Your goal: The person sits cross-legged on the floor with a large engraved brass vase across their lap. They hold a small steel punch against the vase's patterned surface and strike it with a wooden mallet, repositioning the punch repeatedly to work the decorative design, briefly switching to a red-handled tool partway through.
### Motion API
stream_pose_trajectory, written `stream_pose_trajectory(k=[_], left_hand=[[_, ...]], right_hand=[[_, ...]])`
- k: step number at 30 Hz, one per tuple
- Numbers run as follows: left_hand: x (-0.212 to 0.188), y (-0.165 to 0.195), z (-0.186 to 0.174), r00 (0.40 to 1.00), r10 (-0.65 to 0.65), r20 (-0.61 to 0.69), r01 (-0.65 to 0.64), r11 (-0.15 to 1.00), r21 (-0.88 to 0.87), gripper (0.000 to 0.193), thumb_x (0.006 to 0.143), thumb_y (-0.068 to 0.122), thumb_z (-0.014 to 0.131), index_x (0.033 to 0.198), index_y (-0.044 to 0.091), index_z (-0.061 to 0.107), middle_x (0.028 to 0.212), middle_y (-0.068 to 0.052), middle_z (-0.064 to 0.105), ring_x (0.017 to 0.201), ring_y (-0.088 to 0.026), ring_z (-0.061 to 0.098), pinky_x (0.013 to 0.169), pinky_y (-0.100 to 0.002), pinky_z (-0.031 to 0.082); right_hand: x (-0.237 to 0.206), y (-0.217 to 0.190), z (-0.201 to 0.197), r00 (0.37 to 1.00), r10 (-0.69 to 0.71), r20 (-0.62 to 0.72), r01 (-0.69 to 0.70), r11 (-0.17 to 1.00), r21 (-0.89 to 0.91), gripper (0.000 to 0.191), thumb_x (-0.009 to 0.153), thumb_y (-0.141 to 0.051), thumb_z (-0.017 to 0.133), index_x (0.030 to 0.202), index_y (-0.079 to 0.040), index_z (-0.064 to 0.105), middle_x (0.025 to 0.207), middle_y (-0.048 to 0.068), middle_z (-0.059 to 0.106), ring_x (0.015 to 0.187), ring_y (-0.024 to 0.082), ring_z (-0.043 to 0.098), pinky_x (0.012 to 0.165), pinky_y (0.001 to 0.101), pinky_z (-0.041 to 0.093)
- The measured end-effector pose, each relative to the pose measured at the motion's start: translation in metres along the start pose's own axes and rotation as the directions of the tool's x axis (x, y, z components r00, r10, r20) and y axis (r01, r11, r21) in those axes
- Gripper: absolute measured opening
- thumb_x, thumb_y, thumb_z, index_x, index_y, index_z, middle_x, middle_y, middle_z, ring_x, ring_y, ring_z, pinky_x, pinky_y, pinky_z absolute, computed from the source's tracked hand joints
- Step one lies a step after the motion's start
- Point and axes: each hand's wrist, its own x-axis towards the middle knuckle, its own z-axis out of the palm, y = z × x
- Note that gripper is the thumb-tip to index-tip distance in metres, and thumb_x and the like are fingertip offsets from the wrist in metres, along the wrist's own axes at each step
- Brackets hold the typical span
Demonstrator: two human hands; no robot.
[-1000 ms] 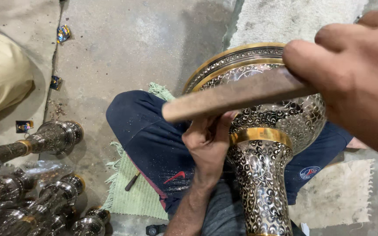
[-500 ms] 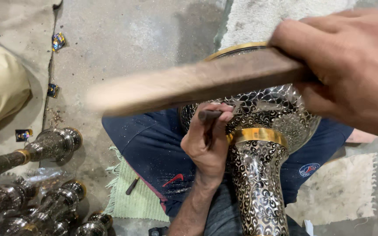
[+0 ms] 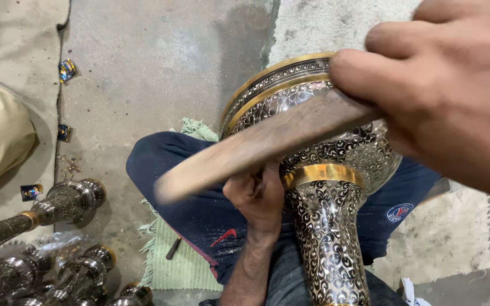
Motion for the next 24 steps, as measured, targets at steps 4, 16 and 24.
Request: stream_pose_trajectory(k=[4,16,24], left_hand=[[-0.005,-0.014,-0.006,0.996,0.065,0.057,-0.074,0.982,0.175,0.012,0.092,-0.01,0.072,0.102,-0.004,0.067,0.072,-0.001,0.069,0.06,-0.003,0.062,0.052,-0.019,0.046],[-0.003,-0.011,-0.008,1.0,0.019,0.011,-0.02,0.992,0.124,0.01,0.091,-0.002,0.079,0.093,-0.005,0.069,0.065,0.004,0.058,0.056,-0.001,0.043,0.046,-0.017,0.029],[-0.007,-0.034,-0.013,0.988,0.139,0.071,-0.152,0.959,0.238,0.013,0.089,-0.002,0.079,0.094,0.0,0.067,0.073,-0.002,0.068,0.056,-0.01,0.06,0.055,-0.028,0.049]], right_hand=[[-0.007,-0.001,0.0,0.993,0.045,0.109,-0.022,0.979,-0.201,0.031,0.074,-0.017,0.078,0.104,-0.018,0.069,0.084,0.003,0.069,0.078,0.021,0.071,0.077,0.0373,0.057],[-0.017,0.007,0.008,0.991,0.123,0.053,-0.124,0.992,0.008,0.049,0.053,-0.004,0.081,0.1,-0.014,0.071,0.082,0.004,0.069,0.078,0.022,0.07,0.075,0.0388,0.056],[-0.02,0.004,0.009,0.998,0.063,-0.03,-0.062,0.998,0.031,0.033,0.066,-0.005,0.077,0.098,-0.008,0.069,0.084,0.009,0.069,0.076,0.024,0.069,0.073,0.0391,0.054]])
